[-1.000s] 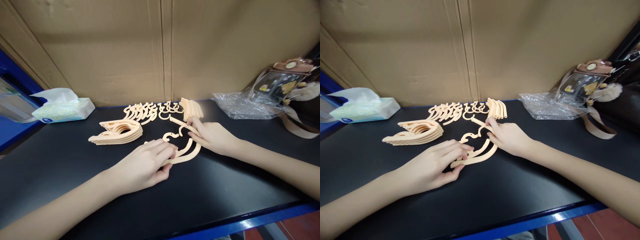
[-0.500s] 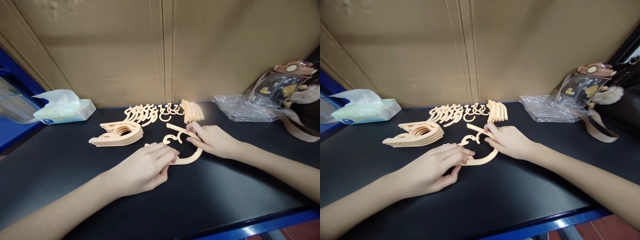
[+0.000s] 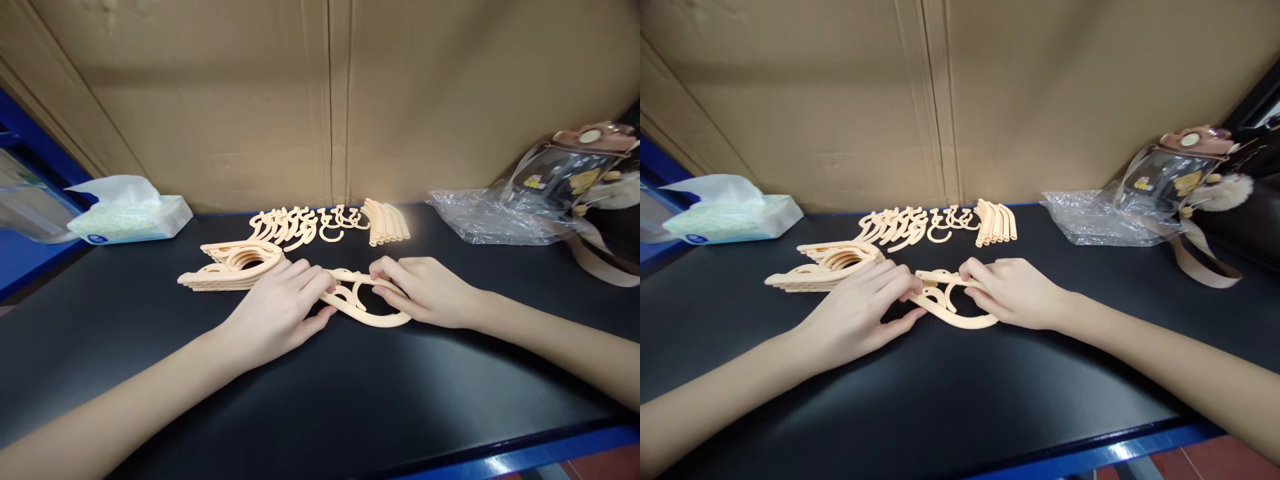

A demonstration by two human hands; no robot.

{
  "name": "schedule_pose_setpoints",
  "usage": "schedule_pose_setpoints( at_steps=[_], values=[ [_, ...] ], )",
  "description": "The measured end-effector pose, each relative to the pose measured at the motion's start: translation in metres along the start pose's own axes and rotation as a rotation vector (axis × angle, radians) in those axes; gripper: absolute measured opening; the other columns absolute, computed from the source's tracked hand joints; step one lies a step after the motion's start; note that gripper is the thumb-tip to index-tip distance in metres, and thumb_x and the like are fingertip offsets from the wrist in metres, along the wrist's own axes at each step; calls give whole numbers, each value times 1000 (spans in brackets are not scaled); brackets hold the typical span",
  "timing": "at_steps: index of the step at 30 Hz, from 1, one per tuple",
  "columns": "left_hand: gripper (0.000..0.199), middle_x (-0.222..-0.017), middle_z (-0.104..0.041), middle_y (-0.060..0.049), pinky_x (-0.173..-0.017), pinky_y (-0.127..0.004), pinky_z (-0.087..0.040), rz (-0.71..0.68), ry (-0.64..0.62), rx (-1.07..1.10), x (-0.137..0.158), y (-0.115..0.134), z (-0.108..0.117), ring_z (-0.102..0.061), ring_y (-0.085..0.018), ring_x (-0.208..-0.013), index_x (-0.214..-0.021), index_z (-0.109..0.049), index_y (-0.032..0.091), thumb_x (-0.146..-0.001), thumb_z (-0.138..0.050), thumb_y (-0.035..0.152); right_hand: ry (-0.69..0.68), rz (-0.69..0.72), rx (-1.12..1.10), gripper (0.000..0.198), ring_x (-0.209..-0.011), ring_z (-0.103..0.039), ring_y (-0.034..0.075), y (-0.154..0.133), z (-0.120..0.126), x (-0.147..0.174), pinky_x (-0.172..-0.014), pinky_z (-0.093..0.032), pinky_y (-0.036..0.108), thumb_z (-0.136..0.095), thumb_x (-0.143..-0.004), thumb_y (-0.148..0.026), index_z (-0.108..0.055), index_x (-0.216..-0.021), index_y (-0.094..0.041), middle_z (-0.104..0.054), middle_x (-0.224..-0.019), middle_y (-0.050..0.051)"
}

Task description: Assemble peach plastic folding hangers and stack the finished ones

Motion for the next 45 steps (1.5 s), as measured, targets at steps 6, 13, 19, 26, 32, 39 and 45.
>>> schedule_pose_setpoints(
  at_steps=[6,13,19,26,32,39,45],
  values=[
    [17,-66,-50,2,-61,-28,-34,14,26,-105,1,-3,0,-46,-14,-59,-82,-48,18,-95,-46,29,41,38,-52,16,-67,-61,16,-4,4,1,-62,-42,27,-38,-96,-24,-47,-107,-17,-66,-84,3],
    [12,-77,-55,0,-62,-27,-37,132,36,66,0,-8,0,-50,-15,-69,-88,-49,18,-95,-42,22,73,168,-139,29,-78,-58,17,-16,9,1,-71,-46,29,-40,-97,-33,-53,-117,-16,-65,-90,6],
    [21,-85,-56,0,-69,-31,-41,287,13,264,1,-7,3,-54,-18,-77,-98,-49,19,-87,-54,37,80,270,-143,35,-82,-54,19,-31,11,3,-74,-48,32,-40,-97,-36,-55,-116,-12,-65,-94,9],
    [29,-92,-57,0,-71,-32,-44,346,-57,306,3,-10,-6,-55,-19,-84,-102,-48,22,-77,-63,27,76,316,-97,36,-86,-55,20,-39,11,4,-78,-48,33,-41,-96,-34,-53,-121,-10,-66,-98,9],
    [23,-86,-55,0,-71,-32,-43,311,-77,279,2,-13,-6,-54,-18,-81,-100,-50,21,-79,-59,20,159,167,-44,21,-81,-56,19,-21,15,-1,-73,-47,33,-39,-96,-24,-57,-96,-15,-64,-90,8],
    [14,-90,-60,0,-72,-31,-43,299,-45,222,4,-19,-4,-54,-18,-83,-99,-54,23,-85,-55,22,125,57,-119,24,-101,-58,18,-1,4,-4,-88,-47,35,-38,-91,-8,-50,-108,-19,-64,-110,7],
    [6,-99,-63,-1,-79,-32,-44,242,-29,291,4,-19,-6,-56,-18,-90,-96,-55,21,-91,-53,22,52,120,87,26,-99,-57,23,-4,12,-3,-89,-42,40,-39,-95,-19,-59,-110,-16,-66,-101,9]
  ],
)
Point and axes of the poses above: each hand's wrist, its own x-axis away from the middle knuckle, its own z-axis out of the back of the hand, y = z × x, the point moved 7 cm from there along -x, towards the middle knuckle
